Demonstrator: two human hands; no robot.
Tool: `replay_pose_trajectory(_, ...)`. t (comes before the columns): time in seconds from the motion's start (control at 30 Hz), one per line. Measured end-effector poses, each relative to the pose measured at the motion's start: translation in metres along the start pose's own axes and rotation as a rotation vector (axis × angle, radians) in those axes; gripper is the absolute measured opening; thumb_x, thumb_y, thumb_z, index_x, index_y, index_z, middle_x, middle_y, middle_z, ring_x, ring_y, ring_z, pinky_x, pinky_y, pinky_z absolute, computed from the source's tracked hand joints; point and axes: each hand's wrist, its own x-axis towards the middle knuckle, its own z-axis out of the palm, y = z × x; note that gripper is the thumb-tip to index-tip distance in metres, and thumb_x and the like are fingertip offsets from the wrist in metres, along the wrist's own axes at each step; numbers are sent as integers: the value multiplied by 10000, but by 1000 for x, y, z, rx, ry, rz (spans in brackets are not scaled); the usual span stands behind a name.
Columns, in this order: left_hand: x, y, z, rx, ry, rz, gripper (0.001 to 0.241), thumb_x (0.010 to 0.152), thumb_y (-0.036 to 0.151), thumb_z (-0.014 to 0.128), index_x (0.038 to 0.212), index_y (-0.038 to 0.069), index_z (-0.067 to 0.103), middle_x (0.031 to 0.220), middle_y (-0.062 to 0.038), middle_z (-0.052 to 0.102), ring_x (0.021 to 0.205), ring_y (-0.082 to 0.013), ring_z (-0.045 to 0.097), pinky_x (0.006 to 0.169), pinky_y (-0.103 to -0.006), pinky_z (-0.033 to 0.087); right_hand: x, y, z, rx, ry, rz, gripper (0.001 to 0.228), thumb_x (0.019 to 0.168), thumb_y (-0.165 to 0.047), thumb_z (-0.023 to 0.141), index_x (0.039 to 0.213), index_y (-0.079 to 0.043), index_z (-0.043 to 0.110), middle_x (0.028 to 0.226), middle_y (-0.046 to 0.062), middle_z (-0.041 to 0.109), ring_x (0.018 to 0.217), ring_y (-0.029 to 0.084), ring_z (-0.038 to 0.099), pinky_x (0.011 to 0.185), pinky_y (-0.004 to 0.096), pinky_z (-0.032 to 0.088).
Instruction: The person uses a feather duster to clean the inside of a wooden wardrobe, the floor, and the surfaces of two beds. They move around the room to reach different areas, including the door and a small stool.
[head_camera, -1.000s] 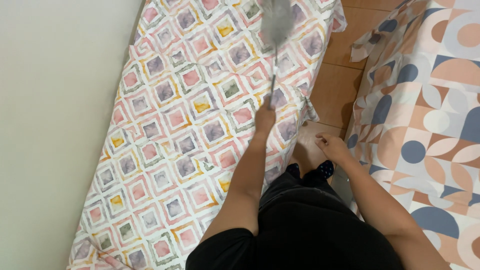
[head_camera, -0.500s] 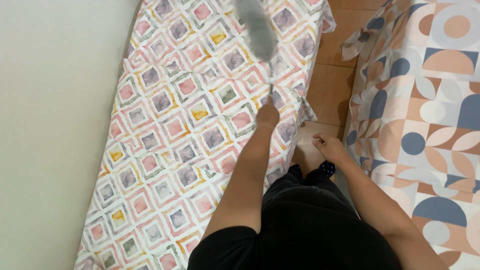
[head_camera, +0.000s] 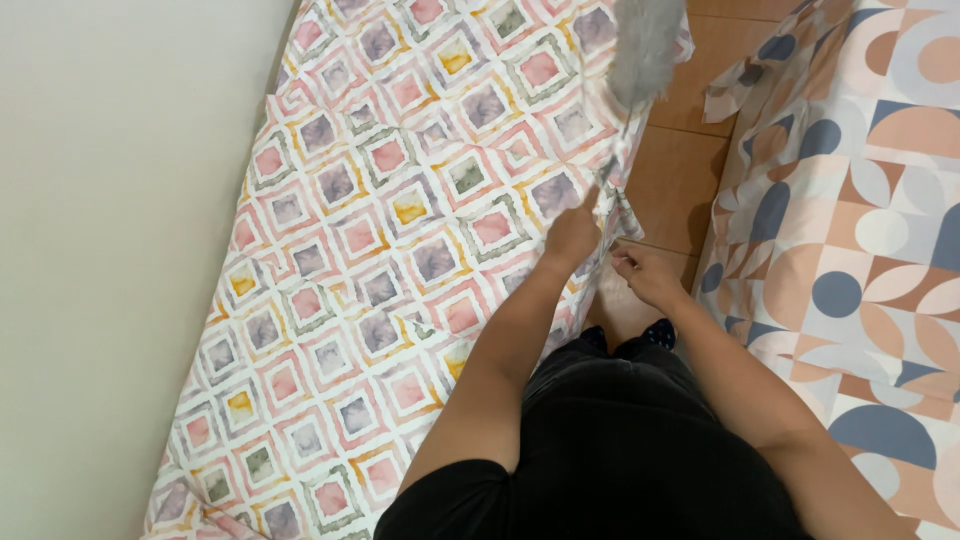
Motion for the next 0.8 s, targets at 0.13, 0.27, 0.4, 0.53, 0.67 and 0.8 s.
replay_pose_trajectory(0.13,-9,2,-47,-291,120,-138,550,1011,195,471,1551,266,393,908,-196,736,785,-362,758,778,-488,579,-5,-10,-14,-14,5,-1,370,982,-302,643,1223,-26,691,919,116,706,759,209,645,697,346,533)
replay_pose_trajectory(0.27,-7,-22,-42,-235,374,-194,597,1013,181,480,1594,220,345,917,-240,733,824,-433,707,762,-540,548,-6,15,-20,-89,53,0,380,966,-296,663,1222,-16,688,930,154,718,807,246,672,747,365,536)
replay_pose_trajectory(0.4,-19,-47,16,-57,154,-180,718,959,76,470,1628,76,212,944,-310,699,857,-480,686,797,-563,541,-12,35,-19,-156,39,-64,363,953,-303,665,1171,-16,709,999,188,748,903,290,711,820,382,546)
replay_pose_trajectory(0.53,-46,-72,93,69,-52,-19,738,887,42,473,1596,70,271,953,-330,689,867,-482,688,803,-582,530,-8,53,-23,-231,-25,1,376,943,-334,661,1167,-36,715,1024,201,751,943,321,721,852,396,543)
replay_pose_trajectory(0.67,-63,-34,58,48,-97,-19,714,860,67,486,1563,86,358,974,-331,701,904,-472,695,854,-576,530,-8,59,-21,-220,-51,87,415,955,-392,643,1182,-51,715,1011,169,740,904,290,688,788,400,539)
replay_pose_trajectory(0.8,-50,-17,52,-3,-81,6,531,1035,184,447,1553,69,417,957,-327,702,928,-470,687,891,-556,526,-3,27,-14,190,-129,378,487,1011,-491,521,1232,-78,650,946,78,682,732,195,593,602,369,526)
